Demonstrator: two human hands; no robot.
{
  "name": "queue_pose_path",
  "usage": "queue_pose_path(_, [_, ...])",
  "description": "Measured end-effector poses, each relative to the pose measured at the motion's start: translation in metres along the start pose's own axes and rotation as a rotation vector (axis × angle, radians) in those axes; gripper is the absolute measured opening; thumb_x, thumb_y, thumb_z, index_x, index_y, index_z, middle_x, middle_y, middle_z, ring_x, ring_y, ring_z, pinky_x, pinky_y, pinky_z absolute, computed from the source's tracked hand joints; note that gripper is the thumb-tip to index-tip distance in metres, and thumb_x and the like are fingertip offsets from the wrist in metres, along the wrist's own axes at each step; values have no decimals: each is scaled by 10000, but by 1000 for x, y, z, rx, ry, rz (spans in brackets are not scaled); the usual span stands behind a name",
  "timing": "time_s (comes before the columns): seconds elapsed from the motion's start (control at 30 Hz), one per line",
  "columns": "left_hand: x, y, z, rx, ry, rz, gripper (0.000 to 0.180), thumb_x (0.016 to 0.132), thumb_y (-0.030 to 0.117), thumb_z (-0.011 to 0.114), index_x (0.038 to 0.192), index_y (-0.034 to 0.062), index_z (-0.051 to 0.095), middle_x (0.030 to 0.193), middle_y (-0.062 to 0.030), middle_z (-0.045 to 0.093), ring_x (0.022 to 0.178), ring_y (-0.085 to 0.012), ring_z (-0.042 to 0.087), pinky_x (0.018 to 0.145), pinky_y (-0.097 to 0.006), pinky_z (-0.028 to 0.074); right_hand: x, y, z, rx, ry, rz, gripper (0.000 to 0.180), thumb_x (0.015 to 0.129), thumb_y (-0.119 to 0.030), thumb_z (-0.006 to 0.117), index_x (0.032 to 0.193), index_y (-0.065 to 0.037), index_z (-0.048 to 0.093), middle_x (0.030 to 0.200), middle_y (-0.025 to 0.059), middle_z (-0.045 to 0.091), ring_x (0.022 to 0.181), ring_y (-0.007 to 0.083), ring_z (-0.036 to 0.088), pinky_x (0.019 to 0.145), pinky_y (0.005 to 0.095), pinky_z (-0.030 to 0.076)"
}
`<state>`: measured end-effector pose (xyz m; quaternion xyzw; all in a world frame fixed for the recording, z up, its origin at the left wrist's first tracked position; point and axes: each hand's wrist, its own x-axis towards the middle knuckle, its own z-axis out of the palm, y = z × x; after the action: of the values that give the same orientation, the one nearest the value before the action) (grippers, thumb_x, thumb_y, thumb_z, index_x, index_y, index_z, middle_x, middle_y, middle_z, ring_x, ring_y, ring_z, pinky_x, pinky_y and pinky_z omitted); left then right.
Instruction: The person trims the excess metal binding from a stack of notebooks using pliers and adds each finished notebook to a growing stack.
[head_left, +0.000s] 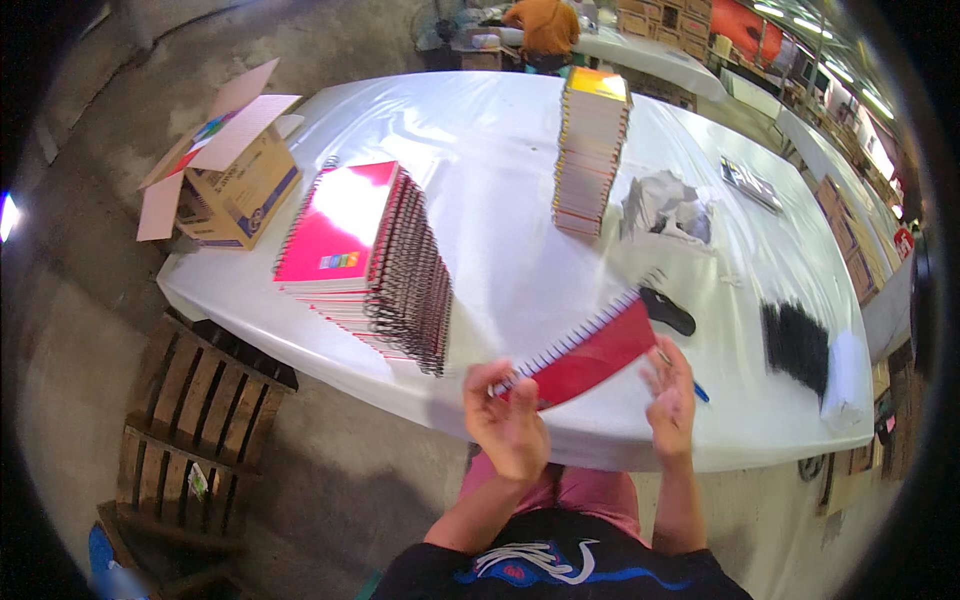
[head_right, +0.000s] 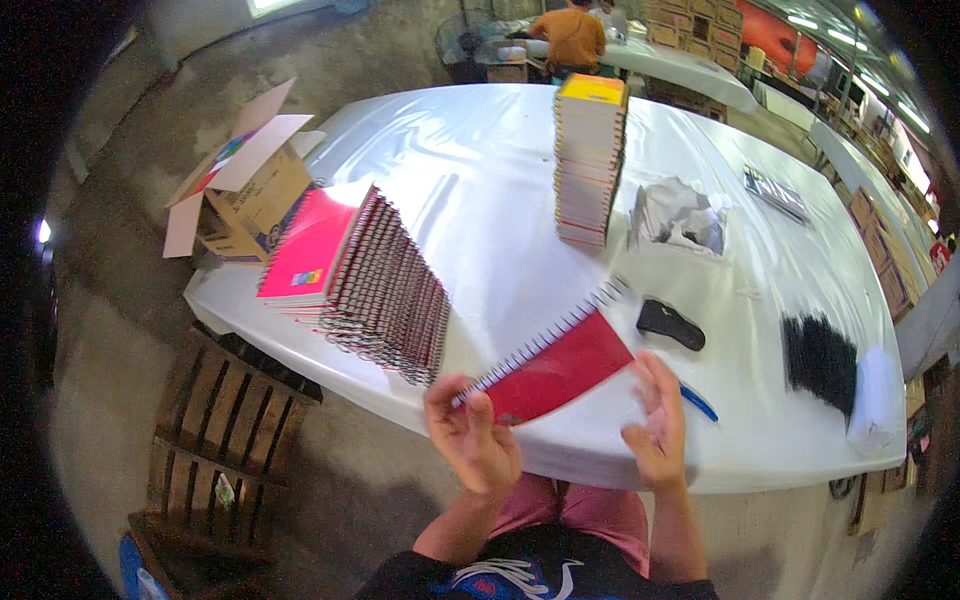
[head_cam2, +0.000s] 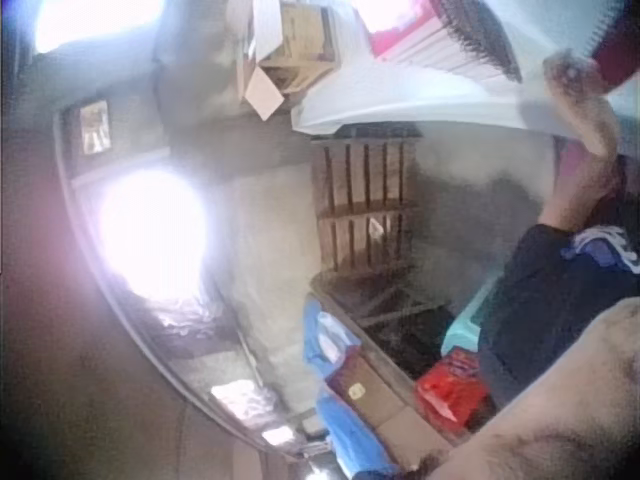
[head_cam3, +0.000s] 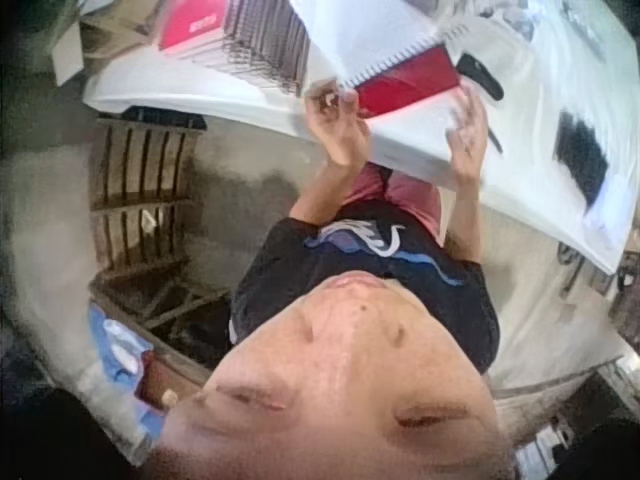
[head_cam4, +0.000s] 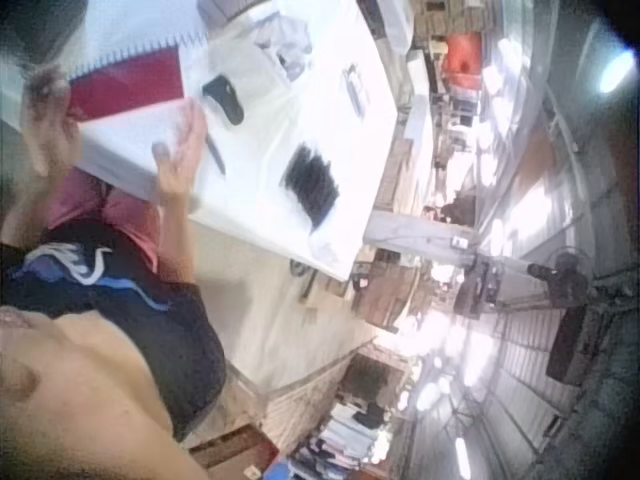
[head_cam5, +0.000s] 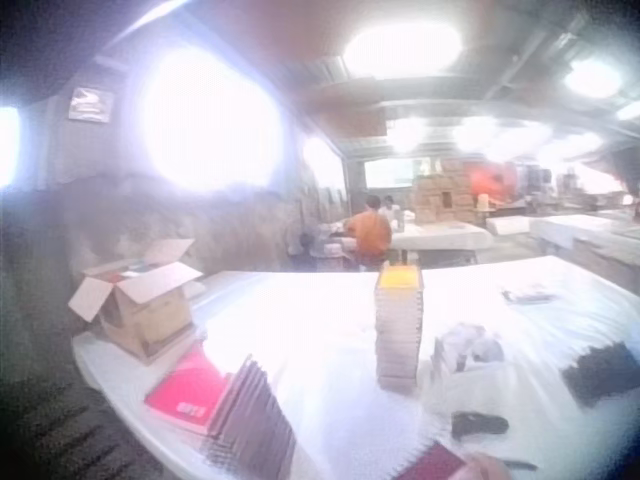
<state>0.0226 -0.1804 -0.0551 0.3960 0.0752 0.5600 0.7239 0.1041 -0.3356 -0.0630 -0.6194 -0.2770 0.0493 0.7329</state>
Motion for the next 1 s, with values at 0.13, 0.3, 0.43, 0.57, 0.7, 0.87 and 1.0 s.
queue_pose_path(0.13, [8, 53, 2, 285, -324, 295, 271, 815, 117, 688, 994, 58, 494, 955, -70, 486, 784, -137, 520, 690, -241, 442, 23, -21, 37, 337, -38, -285, 690, 783, -37, 692, 1364, -37, 320, 1215, 116, 539, 1106, 209, 535, 917, 340, 456])
queue_pose_path(0.3, [63, 113, -3, 674, -180, 856, 535, 836, 348, 648, 1194, -6, 468, 1113, -150, 507, 1022, -240, 492, 851, -357, 405, 96, -99, 108, 582, -103, -194, 554, 842, 9, 604, 1342, -69, 379, 1151, 92, 564, 1000, 144, 566, 815, 265, 490])
queue_pose_path(0.43, [121, 140, -24, 668, 46, 623, 558, 906, 355, 533, 1316, -3, 406, 1264, -140, 469, 1175, -227, 434, 966, -374, 337, 177, -126, 147, 732, -369, -109, 536, 891, -175, 574, 1371, -111, 344, 1169, 54, 560, 991, 161, 563, 885, 382, 429])
queue_pose_path(0.57, [148, 126, -32, 596, -35, 355, 577, 953, 414, 417, 1366, 13, 363, 1327, -132, 448, 1223, -214, 418, 1004, -368, 297, 239, -149, 178, -34, -515, -586, 497, 852, -138, 514, 1338, -98, 416, 1142, 21, 570, 941, 113, 540, 836, 317, 395])
queue_pose_path(0.7, [155, 115, -44, 532, -97, 335, 608, 972, 450, 343, 1403, 23, 303, 1352, -148, 421, 1262, -233, 385, 1053, -384, 249, 226, -152, 249, -555, -847, -979, 450, 858, -94, 432, 1306, -123, 448, 1144, 37, 564, 1009, 151, 519, 949, 405, 289])
queue_pose_path(0.87, [159, 105, -43, 632, -154, 339, 573, 985, 434, 319, 1406, 46, 304, 1360, -167, 403, 1254, -234, 380, 1055, -354, 261, 200, -130, 262, -503, -920, -917, 475, 873, -91, 448, 1321, -248, 445, 1353, 21, 471, 1254, 179, 410, 1044, 626, 36])
queue_pose_path(1.0, [158, 97, -39, 587, -167, 335, 569, 983, 442, 322, 1399, 55, 321, 1358, -162, 409, 1241, -228, 396, 1044, -347, 281, 241, -96, 212, -37, -388, -686, 426, 933, -330, 425, 1285, -99, 490, 1303, 94, 505, 1242, 209, 428, 1081, 419, 220])
